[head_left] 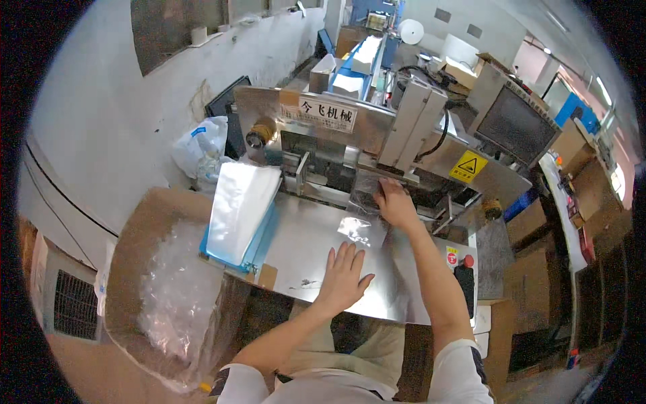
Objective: Arranging paper packets on a conveyor and then heat-sealing them in plastic bags for boxing.
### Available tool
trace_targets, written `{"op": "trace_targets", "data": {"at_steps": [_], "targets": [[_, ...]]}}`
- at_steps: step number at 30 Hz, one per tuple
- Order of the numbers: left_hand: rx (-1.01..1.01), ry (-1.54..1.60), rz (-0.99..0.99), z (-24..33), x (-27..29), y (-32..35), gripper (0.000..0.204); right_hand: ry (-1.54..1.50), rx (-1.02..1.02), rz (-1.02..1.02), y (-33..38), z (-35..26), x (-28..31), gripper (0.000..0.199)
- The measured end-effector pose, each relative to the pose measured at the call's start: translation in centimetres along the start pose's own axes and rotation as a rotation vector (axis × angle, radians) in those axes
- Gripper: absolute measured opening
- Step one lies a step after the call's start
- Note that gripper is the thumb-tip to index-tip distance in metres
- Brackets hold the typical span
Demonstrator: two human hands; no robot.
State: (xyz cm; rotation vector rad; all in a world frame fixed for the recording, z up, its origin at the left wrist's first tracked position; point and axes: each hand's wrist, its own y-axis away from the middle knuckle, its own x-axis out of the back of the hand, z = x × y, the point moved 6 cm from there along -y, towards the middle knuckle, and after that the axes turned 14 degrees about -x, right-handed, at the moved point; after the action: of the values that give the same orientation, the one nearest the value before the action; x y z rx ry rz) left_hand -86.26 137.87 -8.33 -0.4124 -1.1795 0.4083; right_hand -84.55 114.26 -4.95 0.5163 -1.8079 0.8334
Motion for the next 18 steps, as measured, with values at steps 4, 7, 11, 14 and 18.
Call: {"op": "trace_targets", "data": {"at_steps": [4, 7, 11, 14, 18], "targets": [[0.015, -0.006, 0.001, -0.1, 0.4, 0.0, 0.061, -0.005, -0.078, -0.123, -1.1, -0.6, 1.5, 0.044], [0.034, 0.018, 0.033, -0.2, 0.4, -0.3, 0.063, 0.067, 0.069, 0.139, -1.0, -0.8, 2.0, 0.042], [0.117, 0.015, 0.101, -1.3, 0.4, 0.2, 0.068, 0.072, -0.014, -0.086, -1.9, -1.1, 1.7, 0.04], [0.189, 0.03, 0.198, -1.6, 1.2, 0.5, 0.073, 0.137, -0.013, -0.226, -2.6, -0.2, 0.5, 0.036], [0.247, 0.074, 0.31, -2.2, 1.7, 0.8, 0.078, 0.156, 0.003, -0.22, -3.3, 1.1, -0.7, 0.034]]}}
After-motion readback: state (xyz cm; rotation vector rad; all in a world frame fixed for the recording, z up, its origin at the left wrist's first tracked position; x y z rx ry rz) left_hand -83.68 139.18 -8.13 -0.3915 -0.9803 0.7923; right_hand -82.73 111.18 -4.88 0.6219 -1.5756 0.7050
